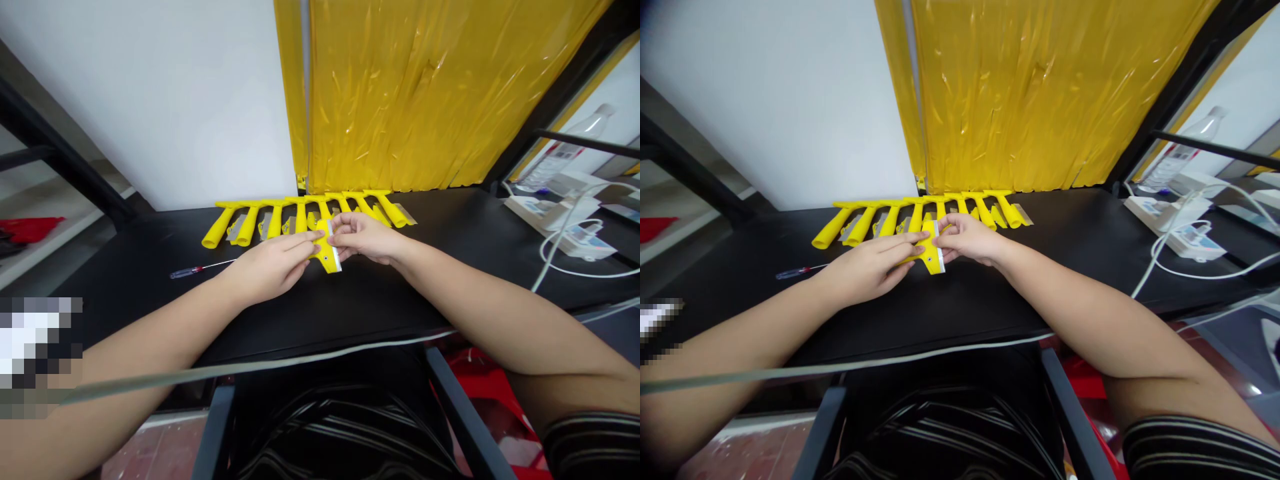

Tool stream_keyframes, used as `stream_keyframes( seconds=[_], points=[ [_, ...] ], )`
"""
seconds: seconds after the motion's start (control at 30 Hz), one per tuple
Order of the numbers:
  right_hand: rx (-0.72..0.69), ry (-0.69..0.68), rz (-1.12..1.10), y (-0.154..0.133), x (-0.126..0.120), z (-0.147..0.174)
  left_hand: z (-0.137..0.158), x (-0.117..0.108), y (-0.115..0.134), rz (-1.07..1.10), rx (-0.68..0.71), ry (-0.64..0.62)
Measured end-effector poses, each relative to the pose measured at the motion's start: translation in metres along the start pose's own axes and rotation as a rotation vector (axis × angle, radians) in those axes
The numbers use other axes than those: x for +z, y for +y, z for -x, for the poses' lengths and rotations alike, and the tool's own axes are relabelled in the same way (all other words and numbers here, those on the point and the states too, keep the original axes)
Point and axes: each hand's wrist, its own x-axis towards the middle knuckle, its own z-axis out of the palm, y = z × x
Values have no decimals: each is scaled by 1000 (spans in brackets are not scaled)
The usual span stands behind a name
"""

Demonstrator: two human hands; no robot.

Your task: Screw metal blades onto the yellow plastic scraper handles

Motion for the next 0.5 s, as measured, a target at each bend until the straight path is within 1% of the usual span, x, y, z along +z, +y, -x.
stream_keyframes(
  seconds=[0.17,0.33,0.4,0.5],
  points=[
    [7,-21,-22,1,-3,0,3,2,-2,-46,-24,-21],
    [11,-25,5,0,-3,-2,4,2,-2,1,-26,-28],
    [-16,-8,88,-2,-8,-3,3,0,-1,49,-46,-22],
    [-147,80,376,-8,-27,-2,2,-6,0,170,-103,-21]
  ],
)
